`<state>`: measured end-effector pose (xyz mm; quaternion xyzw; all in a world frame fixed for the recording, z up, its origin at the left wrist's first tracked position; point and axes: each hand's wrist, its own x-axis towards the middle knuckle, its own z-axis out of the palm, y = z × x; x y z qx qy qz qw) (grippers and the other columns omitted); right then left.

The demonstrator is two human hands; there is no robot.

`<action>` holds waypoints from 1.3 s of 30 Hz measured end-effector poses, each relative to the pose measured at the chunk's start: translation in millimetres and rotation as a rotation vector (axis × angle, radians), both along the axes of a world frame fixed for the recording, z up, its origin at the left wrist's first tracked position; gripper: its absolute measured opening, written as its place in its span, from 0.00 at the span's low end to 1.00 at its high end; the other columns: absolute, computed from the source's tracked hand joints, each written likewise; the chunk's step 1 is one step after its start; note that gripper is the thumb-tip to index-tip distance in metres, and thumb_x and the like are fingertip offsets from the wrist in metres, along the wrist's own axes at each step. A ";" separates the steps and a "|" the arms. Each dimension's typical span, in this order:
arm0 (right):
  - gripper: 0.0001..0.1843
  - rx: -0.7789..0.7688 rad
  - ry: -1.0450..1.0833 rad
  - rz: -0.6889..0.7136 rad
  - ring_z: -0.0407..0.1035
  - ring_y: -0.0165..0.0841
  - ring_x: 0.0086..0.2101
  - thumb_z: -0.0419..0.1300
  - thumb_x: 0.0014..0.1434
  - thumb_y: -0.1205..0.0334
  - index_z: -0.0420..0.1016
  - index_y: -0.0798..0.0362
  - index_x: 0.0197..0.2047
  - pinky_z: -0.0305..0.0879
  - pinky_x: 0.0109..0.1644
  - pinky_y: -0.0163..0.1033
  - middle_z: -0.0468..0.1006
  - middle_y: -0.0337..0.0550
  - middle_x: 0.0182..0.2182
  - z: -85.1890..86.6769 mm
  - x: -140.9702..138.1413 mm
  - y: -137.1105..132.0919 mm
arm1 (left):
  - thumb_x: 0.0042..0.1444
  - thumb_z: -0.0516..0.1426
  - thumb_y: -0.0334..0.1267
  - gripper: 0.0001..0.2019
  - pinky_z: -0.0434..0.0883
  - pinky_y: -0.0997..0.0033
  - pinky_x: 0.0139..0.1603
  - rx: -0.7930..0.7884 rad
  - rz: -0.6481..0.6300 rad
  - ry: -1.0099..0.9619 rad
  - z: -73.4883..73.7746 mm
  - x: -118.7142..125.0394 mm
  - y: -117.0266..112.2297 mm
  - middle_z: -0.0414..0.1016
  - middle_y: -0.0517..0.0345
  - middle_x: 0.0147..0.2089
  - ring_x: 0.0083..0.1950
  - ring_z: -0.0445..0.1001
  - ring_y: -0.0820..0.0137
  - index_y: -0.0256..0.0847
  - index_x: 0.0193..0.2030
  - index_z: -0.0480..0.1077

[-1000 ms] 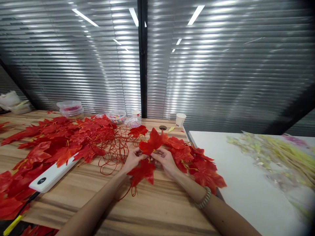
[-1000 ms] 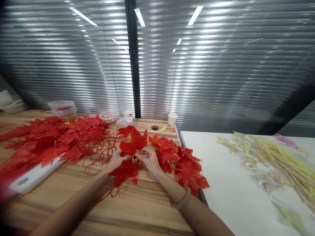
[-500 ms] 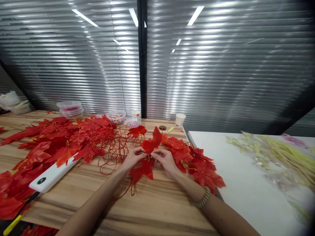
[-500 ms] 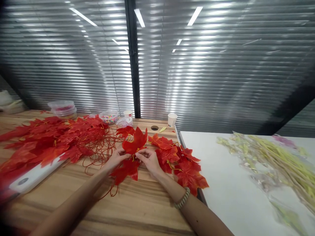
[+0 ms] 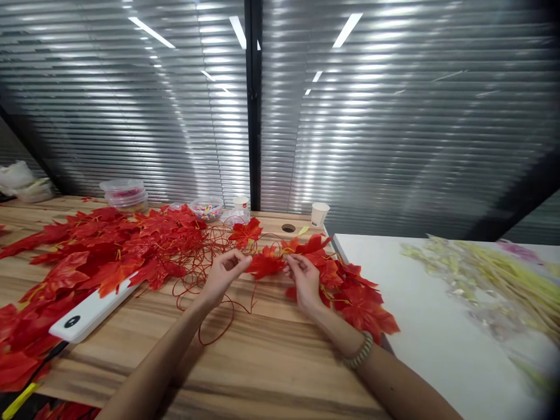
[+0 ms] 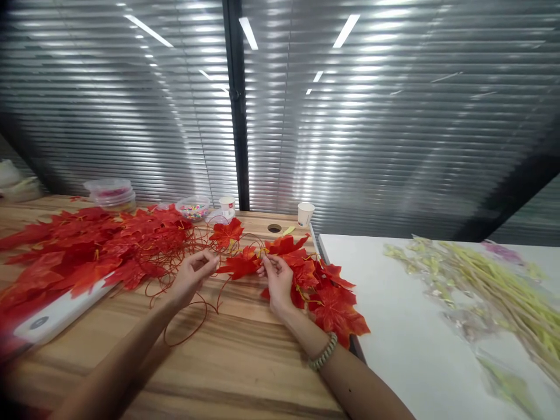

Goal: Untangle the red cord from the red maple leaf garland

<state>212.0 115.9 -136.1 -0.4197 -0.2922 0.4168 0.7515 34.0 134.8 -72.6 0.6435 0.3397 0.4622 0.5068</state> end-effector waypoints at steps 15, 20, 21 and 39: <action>0.16 -0.027 0.034 -0.039 0.69 0.28 0.23 0.64 0.44 0.58 0.68 0.56 0.35 0.67 0.28 0.34 0.73 0.36 0.23 -0.3 0.3 1.8 | 0.47 0.62 0.37 0.27 0.68 0.68 0.40 -0.069 -0.583 0.242 -2.1 1.7 -13.8 0.68 0.56 0.41 0.37 0.70 0.72 0.45 0.54 0.59; 0.17 -0.045 0.069 -0.024 0.71 0.30 0.23 0.65 0.42 0.59 0.68 0.55 0.35 0.69 0.31 0.36 0.73 0.35 0.24 -2.7 -0.2 3.6 | 0.53 0.57 0.38 0.22 0.68 0.71 0.40 -0.018 -0.666 0.329 7.3 0.0 -14.2 0.71 0.53 0.44 0.38 0.72 0.71 0.46 0.56 0.62; 0.17 -0.047 0.078 -0.015 0.71 0.30 0.24 0.65 0.42 0.58 0.68 0.55 0.35 0.69 0.31 0.36 0.74 0.35 0.24 -2.9 -0.4 3.8 | 0.55 0.55 0.39 0.17 0.68 0.72 0.39 0.018 -0.674 0.377 10.1 -0.6 -14.3 0.72 0.53 0.43 0.38 0.72 0.71 0.44 0.52 0.67; 0.16 -0.066 0.039 0.150 0.75 0.38 0.34 0.66 0.44 0.55 0.63 0.54 0.27 0.70 0.43 0.43 0.77 0.43 0.26 1.5 -11.1 -6.8 | 0.50 0.58 0.42 0.14 0.67 0.74 0.32 -0.032 -0.162 0.163 4.2 -3.3 0.9 0.76 0.54 0.33 0.30 0.69 0.72 0.37 0.40 0.76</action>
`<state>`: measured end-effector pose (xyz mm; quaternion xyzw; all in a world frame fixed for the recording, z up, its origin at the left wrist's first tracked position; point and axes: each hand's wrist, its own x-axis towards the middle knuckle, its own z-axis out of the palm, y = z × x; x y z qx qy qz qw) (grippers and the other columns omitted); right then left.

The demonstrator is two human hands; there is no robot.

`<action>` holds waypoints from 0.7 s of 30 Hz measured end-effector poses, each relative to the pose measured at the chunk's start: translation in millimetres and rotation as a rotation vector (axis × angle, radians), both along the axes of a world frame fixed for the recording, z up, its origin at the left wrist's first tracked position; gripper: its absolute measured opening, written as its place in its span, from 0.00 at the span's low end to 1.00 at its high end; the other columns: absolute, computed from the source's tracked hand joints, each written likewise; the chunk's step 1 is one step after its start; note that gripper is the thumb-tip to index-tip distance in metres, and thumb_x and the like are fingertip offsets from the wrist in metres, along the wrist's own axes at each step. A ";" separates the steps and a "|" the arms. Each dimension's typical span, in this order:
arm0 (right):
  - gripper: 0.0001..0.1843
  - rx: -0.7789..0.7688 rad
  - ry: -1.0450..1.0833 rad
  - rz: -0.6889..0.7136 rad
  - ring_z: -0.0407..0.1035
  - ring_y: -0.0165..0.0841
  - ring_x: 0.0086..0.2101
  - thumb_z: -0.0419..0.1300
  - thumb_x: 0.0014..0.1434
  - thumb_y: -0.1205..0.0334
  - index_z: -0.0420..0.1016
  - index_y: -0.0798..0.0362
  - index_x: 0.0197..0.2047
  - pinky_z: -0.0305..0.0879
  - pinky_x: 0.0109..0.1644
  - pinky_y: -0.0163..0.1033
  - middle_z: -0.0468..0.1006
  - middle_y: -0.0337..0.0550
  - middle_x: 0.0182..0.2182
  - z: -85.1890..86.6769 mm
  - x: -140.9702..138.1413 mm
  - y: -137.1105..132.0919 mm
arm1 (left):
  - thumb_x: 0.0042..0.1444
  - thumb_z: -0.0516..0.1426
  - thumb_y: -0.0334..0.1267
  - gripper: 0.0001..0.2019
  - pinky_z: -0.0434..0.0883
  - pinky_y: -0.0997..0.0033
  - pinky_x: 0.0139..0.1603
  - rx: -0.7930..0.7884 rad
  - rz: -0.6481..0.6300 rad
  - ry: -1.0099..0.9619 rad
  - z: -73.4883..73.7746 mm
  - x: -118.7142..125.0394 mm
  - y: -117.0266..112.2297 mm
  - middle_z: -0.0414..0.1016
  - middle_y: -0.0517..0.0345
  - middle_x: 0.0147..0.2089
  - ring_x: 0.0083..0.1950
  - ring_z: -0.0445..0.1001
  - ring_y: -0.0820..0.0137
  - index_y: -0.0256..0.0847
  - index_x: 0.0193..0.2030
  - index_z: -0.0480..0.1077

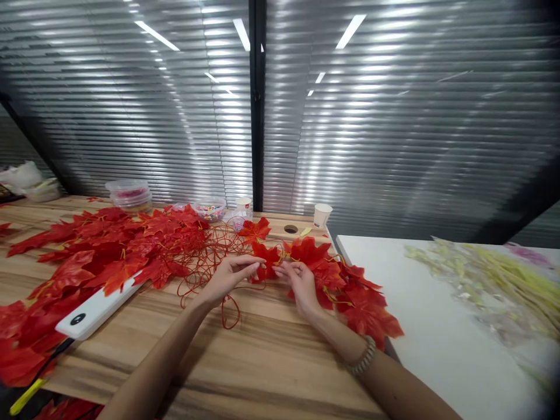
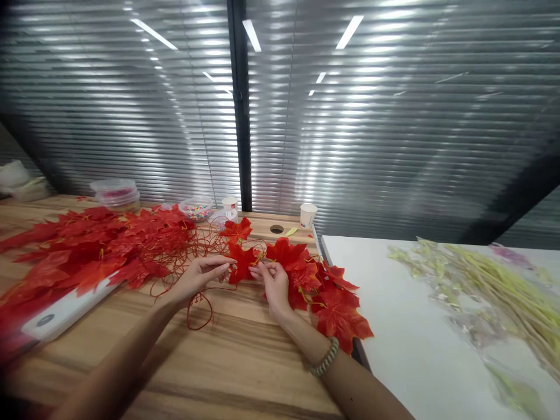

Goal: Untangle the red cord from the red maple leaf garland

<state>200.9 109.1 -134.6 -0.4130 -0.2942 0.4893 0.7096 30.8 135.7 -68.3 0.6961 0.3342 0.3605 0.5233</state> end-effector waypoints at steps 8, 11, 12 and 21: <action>0.17 -0.001 -0.303 0.049 0.67 0.29 0.19 0.59 0.50 0.48 0.69 0.56 0.26 0.62 0.22 0.32 0.73 0.39 0.20 1.2 -0.6 -6.9 | 0.49 0.58 0.42 0.18 0.67 0.71 0.38 -0.068 0.073 -0.029 -0.6 2.0 -1.2 0.77 0.53 0.37 0.36 0.72 0.68 0.38 0.47 0.73; 0.16 0.109 -0.487 0.042 0.67 0.30 0.24 0.56 0.54 0.50 0.73 0.55 0.30 0.64 0.26 0.33 0.74 0.41 0.24 1.5 -2.3 -12.2 | 0.49 0.58 0.42 0.18 0.68 0.70 0.43 -0.071 0.075 -0.030 -0.3 3.3 -2.8 0.75 0.52 0.46 0.45 0.71 0.64 0.39 0.47 0.73; 0.15 0.145 -0.543 0.046 0.68 0.32 0.26 0.55 0.56 0.52 0.74 0.55 0.32 0.64 0.29 0.34 0.75 0.42 0.26 2.3 -2.9 -14.1 | 0.50 0.58 0.42 0.17 0.68 0.69 0.44 -0.071 0.071 -0.032 -0.1 3.9 -3.4 0.75 0.51 0.47 0.47 0.70 0.63 0.39 0.46 0.73; 0.09 0.327 -0.782 0.038 0.68 0.33 0.30 0.56 0.55 0.58 0.76 0.52 0.33 0.63 0.35 0.36 0.76 0.42 0.29 10.2 -4.7 -20.3 | 0.50 0.58 0.42 0.20 0.68 0.64 0.48 -0.112 0.001 -0.032 -4.2 7.4 -4.4 0.73 0.50 0.50 0.50 0.69 0.60 0.40 0.50 0.70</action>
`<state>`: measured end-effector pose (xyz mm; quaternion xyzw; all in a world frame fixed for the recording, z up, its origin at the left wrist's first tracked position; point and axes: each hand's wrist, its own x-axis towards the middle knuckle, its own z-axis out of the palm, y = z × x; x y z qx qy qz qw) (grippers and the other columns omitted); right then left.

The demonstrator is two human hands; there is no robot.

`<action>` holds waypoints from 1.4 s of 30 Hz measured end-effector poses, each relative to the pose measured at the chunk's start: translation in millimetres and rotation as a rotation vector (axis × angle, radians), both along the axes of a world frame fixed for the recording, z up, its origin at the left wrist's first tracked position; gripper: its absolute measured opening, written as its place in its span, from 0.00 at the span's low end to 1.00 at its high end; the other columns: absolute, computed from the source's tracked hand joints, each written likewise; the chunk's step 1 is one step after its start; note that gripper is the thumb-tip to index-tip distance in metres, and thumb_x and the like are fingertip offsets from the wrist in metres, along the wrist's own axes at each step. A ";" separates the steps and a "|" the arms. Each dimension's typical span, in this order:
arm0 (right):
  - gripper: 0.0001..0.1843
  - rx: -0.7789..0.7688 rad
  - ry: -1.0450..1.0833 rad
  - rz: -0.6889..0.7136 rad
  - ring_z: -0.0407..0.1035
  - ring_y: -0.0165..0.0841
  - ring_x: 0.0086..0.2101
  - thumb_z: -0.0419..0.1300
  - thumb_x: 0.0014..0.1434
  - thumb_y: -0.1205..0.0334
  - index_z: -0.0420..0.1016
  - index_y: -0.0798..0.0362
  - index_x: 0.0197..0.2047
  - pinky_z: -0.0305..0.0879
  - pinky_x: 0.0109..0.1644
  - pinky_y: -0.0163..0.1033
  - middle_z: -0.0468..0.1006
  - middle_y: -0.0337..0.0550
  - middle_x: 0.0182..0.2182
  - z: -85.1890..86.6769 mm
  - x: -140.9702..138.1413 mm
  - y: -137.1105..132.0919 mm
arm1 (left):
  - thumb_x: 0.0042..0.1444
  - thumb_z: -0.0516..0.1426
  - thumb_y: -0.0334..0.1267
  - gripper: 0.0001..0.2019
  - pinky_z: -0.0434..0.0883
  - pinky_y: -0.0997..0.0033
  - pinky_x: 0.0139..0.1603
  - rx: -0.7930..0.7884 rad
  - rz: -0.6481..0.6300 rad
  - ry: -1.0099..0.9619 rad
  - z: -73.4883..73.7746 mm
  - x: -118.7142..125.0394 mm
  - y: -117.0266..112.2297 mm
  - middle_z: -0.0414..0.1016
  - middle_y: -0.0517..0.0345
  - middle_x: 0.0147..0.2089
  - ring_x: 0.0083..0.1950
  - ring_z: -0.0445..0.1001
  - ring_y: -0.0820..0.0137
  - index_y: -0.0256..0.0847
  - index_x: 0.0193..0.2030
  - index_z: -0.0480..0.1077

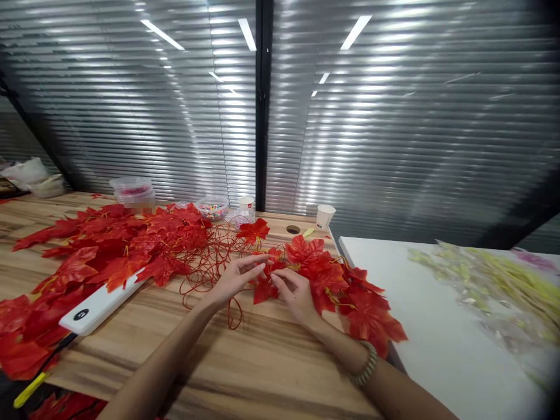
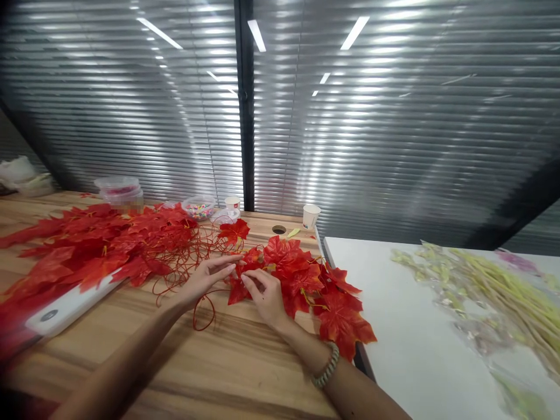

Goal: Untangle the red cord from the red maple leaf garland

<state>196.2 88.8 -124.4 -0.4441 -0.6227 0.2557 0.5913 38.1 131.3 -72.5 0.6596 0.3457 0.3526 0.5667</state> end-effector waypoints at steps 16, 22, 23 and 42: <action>0.09 0.060 -0.070 -0.045 0.67 0.32 0.27 0.55 0.56 0.60 0.75 0.53 0.31 0.61 0.31 0.35 0.74 0.42 0.26 -3.1 -0.5 1.6 | 0.50 0.57 0.43 0.22 0.68 0.61 0.50 0.044 -0.100 0.040 -0.4 2.6 -4.0 0.70 0.51 0.53 0.53 0.68 0.61 0.42 0.53 0.68; 0.08 0.043 -0.061 -0.073 0.69 0.33 0.31 0.55 0.56 0.61 0.76 0.52 0.34 0.63 0.33 0.35 0.76 0.43 0.30 -5.4 -0.1 2.2 | 0.51 0.57 0.43 0.18 0.68 0.62 0.50 0.063 -0.033 0.053 -2.0 2.0 -0.3 0.73 0.50 0.50 0.50 0.71 0.61 0.39 0.48 0.71; 0.08 0.045 -0.063 -0.074 0.68 0.33 0.30 0.55 0.56 0.61 0.76 0.52 0.34 0.63 0.33 0.35 0.76 0.43 0.30 -5.6 -0.2 1.9 | 0.51 0.57 0.43 0.18 0.68 0.62 0.49 0.067 -0.020 0.064 -2.8 1.9 0.5 0.74 0.50 0.49 0.49 0.71 0.61 0.39 0.47 0.72; 0.09 0.123 -0.152 -0.112 0.69 0.31 0.28 0.54 0.57 0.62 0.74 0.55 0.32 0.64 0.29 0.32 0.76 0.44 0.28 -8.3 -0.3 2.0 | 0.49 0.57 0.43 0.18 0.69 0.70 0.36 0.125 0.257 0.003 -1.4 -12.3 17.8 0.77 0.52 0.37 0.32 0.72 0.70 0.35 0.44 0.72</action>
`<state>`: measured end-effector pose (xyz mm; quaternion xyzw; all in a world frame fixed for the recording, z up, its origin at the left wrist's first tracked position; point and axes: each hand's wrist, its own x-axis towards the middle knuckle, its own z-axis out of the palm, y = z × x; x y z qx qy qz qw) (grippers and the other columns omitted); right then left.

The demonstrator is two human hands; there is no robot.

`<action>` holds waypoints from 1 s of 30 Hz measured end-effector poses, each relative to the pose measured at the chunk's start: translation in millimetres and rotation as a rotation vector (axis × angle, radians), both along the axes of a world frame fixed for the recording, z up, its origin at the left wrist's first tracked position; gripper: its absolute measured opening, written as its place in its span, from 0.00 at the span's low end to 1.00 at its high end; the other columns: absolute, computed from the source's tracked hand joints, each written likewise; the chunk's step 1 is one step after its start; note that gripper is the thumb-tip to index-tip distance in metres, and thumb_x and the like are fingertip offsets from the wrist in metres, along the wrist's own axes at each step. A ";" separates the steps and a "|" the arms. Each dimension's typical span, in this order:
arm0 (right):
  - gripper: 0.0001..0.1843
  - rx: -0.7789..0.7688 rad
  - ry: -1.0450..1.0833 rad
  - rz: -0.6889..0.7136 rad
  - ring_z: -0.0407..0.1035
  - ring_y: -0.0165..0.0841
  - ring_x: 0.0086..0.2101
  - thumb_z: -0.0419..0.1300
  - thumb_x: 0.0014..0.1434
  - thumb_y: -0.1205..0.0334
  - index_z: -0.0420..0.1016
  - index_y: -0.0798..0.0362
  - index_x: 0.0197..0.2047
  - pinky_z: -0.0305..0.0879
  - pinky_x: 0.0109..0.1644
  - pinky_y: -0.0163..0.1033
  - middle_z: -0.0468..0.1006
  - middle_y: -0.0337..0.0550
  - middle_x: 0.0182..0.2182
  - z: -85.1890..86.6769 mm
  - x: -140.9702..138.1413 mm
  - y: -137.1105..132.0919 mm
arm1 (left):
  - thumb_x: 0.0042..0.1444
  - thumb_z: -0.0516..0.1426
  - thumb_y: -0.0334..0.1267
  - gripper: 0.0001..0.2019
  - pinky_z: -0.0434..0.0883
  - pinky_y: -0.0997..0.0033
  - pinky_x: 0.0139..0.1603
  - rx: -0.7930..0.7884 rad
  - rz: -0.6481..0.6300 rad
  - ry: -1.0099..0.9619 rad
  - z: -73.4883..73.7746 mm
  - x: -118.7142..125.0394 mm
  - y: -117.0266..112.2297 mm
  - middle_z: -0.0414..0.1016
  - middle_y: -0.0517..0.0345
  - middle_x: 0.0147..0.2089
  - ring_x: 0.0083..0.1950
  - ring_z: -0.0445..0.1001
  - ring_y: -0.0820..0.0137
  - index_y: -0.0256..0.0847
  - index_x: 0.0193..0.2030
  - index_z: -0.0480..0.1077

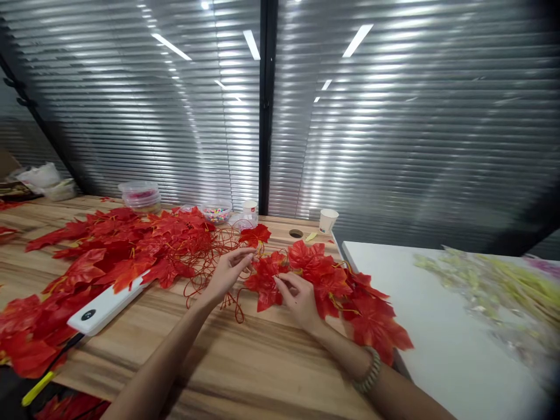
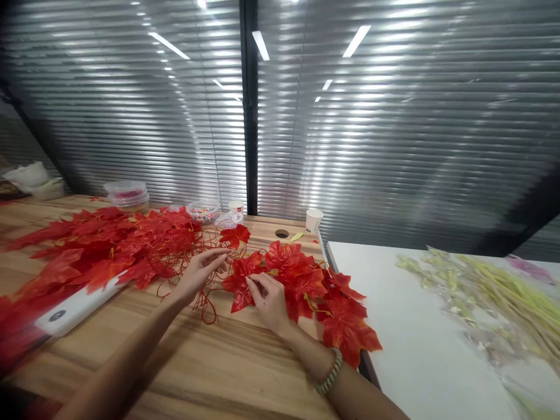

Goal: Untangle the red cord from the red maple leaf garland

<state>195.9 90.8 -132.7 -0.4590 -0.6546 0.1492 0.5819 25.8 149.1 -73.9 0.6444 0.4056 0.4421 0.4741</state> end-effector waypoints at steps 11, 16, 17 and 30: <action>0.08 0.021 -0.033 -0.009 0.69 0.30 0.27 0.55 0.57 0.62 0.74 0.55 0.31 0.64 0.29 0.33 0.76 0.44 0.27 -0.2 -0.6 0.5 | 0.50 0.56 0.43 0.18 0.68 0.72 0.33 0.091 0.124 -0.081 -3.1 -2.6 4.5 0.75 0.55 0.32 0.29 0.70 0.72 0.34 0.45 0.70; 0.08 0.014 -0.023 0.006 0.69 0.31 0.28 0.55 0.57 0.63 0.74 0.56 0.32 0.64 0.30 0.33 0.76 0.44 0.28 -2.1 -0.5 1.0 | 0.50 0.56 0.44 0.18 0.69 0.71 0.33 0.059 0.048 0.015 -6.1 2.5 0.5 0.75 0.52 0.33 0.29 0.71 0.71 0.34 0.44 0.70; 0.08 0.013 -0.023 0.006 0.69 0.31 0.28 0.55 0.57 0.63 0.74 0.56 0.32 0.64 0.30 0.33 0.76 0.44 0.28 -2.2 -0.6 1.0 | 0.50 0.56 0.44 0.18 0.69 0.71 0.33 0.049 0.028 0.036 -6.3 3.4 -0.5 0.75 0.52 0.33 0.29 0.71 0.70 0.34 0.44 0.71; 0.09 0.000 -0.040 0.021 0.67 0.30 0.25 0.54 0.57 0.62 0.74 0.56 0.32 0.62 0.29 0.33 0.75 0.43 0.26 1.3 -0.5 -0.8 | 0.49 0.56 0.44 0.17 0.68 0.71 0.34 0.023 -0.025 0.150 -2.7 6.4 -5.4 0.77 0.51 0.34 0.35 0.73 0.66 0.35 0.42 0.72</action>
